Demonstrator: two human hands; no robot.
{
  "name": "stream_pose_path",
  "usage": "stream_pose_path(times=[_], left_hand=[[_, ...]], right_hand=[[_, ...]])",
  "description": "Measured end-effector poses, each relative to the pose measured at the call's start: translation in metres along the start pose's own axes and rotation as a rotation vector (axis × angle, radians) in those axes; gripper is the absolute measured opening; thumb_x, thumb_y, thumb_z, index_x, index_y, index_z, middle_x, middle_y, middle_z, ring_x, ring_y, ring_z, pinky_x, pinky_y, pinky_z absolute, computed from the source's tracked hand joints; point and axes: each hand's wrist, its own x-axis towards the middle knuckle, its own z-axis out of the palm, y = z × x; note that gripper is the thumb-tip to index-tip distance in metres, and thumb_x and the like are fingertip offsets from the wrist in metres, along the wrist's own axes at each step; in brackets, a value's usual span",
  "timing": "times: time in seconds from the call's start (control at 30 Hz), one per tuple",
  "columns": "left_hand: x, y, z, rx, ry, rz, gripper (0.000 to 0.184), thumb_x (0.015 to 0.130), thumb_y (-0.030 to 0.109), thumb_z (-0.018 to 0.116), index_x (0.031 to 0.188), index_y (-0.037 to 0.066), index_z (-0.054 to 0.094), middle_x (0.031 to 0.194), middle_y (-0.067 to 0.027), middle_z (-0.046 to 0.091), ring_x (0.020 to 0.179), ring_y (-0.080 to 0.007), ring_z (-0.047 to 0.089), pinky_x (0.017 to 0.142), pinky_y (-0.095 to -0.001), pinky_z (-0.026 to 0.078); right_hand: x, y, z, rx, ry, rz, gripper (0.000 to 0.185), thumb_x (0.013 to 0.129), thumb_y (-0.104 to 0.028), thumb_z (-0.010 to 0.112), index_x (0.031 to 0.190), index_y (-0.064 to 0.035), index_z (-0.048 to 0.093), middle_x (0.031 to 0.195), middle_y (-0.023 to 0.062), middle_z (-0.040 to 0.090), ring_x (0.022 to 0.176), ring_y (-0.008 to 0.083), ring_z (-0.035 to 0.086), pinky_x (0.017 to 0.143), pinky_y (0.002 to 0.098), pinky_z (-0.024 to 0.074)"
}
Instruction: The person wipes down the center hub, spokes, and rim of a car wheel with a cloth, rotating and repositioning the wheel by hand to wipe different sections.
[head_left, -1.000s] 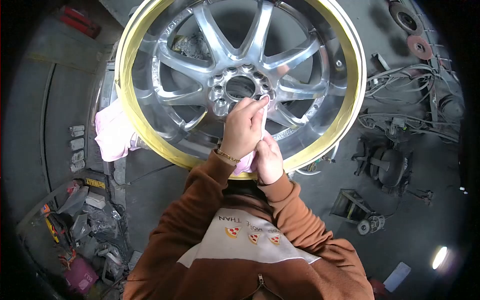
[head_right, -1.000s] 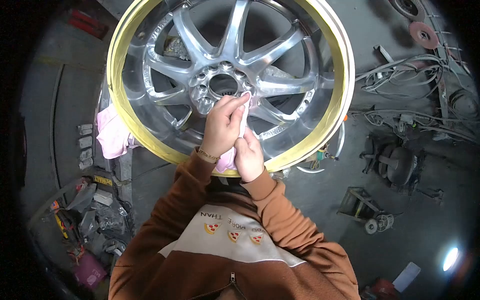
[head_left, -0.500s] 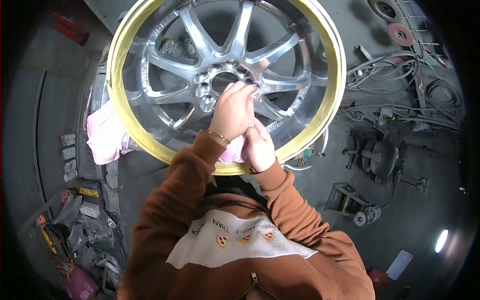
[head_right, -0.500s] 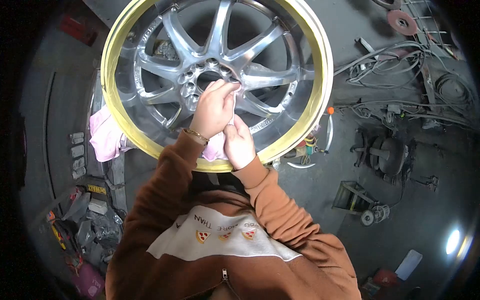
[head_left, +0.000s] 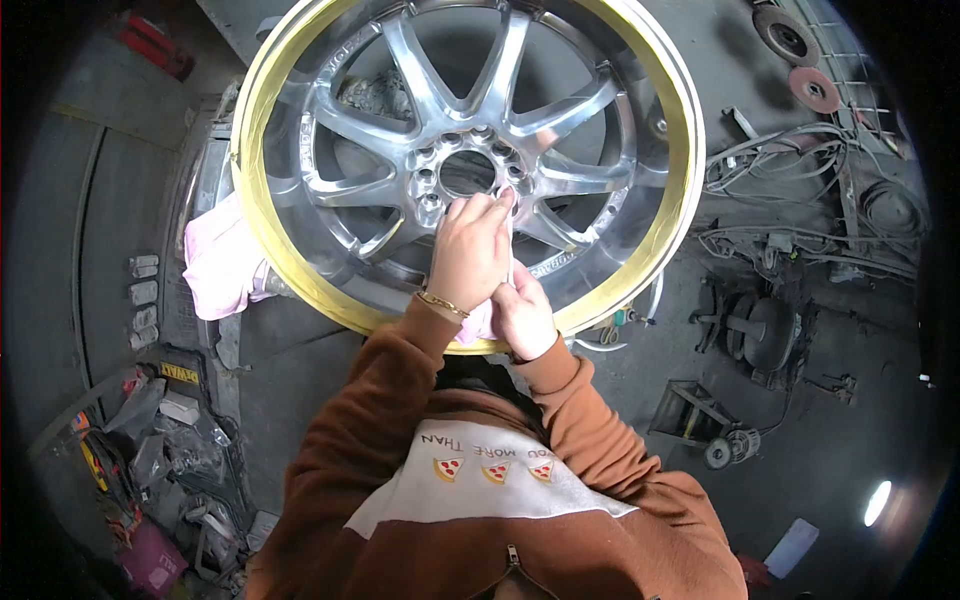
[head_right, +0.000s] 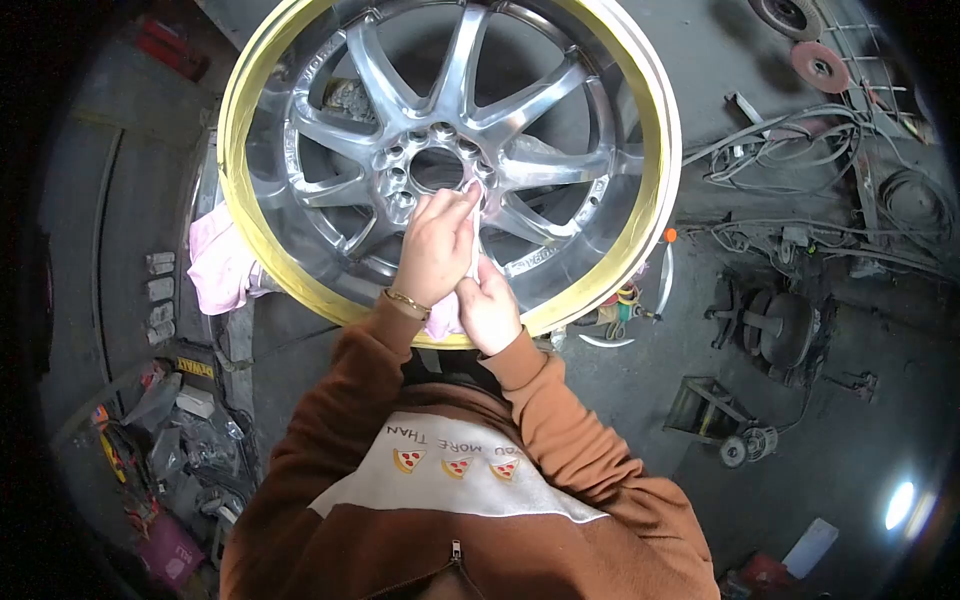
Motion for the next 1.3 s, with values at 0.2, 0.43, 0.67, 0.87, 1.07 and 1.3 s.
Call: stream_pose_path(times=[0.2,0.43,0.67,0.87,1.07,1.3], left_hand=[[0.001,0.02,0.0,0.211,-0.031,-0.05,0.037,0.082,0.006,0.055,0.118,0.002,0.06,0.094,-0.0072,0.058,0.089,-0.0263,0.053,0.08,-0.0371,0.042],[-0.001,0.013,0.012,-0.003,0.092,-0.038,0.035,0.082,0.002,0.053,0.115,-0.001,0.061,0.089,-0.0108,0.057,0.085,-0.0291,0.052,0.078,-0.0379,0.043],[-0.009,0.014,0.007,-0.001,0.062,0.022,0.037,0.08,0.0,0.053,0.117,-0.001,0.061,0.089,-0.0115,0.057,0.083,-0.0298,0.049,0.078,-0.0385,0.042],[-0.003,0.012,0.008,0.138,0.063,0.013,0.038,0.079,0.004,0.056,0.116,0.001,0.061,0.088,-0.0075,0.057,0.084,-0.0266,0.051,0.074,-0.0379,0.041],[0.004,0.018,0.002,0.392,0.02,0.039,0.036,0.078,0.006,0.058,0.113,0.002,0.062,0.084,-0.0056,0.055,0.082,-0.025,0.052,0.069,-0.0375,0.04],[-0.005,-0.002,-0.019,0.361,0.064,0.011,0.038,0.075,0.01,0.06,0.113,0.007,0.064,0.087,-0.0021,0.056,0.083,-0.0231,0.051,0.069,-0.0366,0.04]], right_hand=[[-0.003,0.002,-0.008,0.047,0.069,0.076,0.027,0.089,-0.003,0.045,0.113,0.0023,0.057,0.096,0.0074,0.062,0.087,0.0123,0.056,0.078,0.0258,0.0454],[-0.004,0.003,-0.013,0.022,0.048,0.028,0.028,0.089,-0.002,0.043,0.114,0.0029,0.055,0.094,0.0059,0.061,0.083,0.0112,0.055,0.075,0.0255,0.0461],[-0.012,0.005,-0.006,0.082,0.046,-0.002,0.03,0.088,0.001,0.043,0.116,0.0049,0.053,0.099,0.007,0.062,0.087,0.0125,0.057,0.08,0.0261,0.046],[-0.003,0.012,-0.014,-0.055,0.023,0.02,0.029,0.09,-0.001,0.042,0.115,0.0042,0.054,0.099,0.0077,0.062,0.089,0.0118,0.056,0.08,0.0253,0.0455],[0.004,0.007,-0.006,0.165,0.044,0.043,0.022,0.091,-0.005,0.045,0.11,0.0017,0.056,0.091,0.0053,0.061,0.083,0.0093,0.055,0.074,0.0242,0.0456],[0.003,0.017,0.015,-0.082,-0.032,-0.024,0.023,0.088,-0.01,0.049,0.108,0.0002,0.057,0.089,0.0108,0.064,0.083,0.0113,0.059,0.075,0.028,0.0468]])
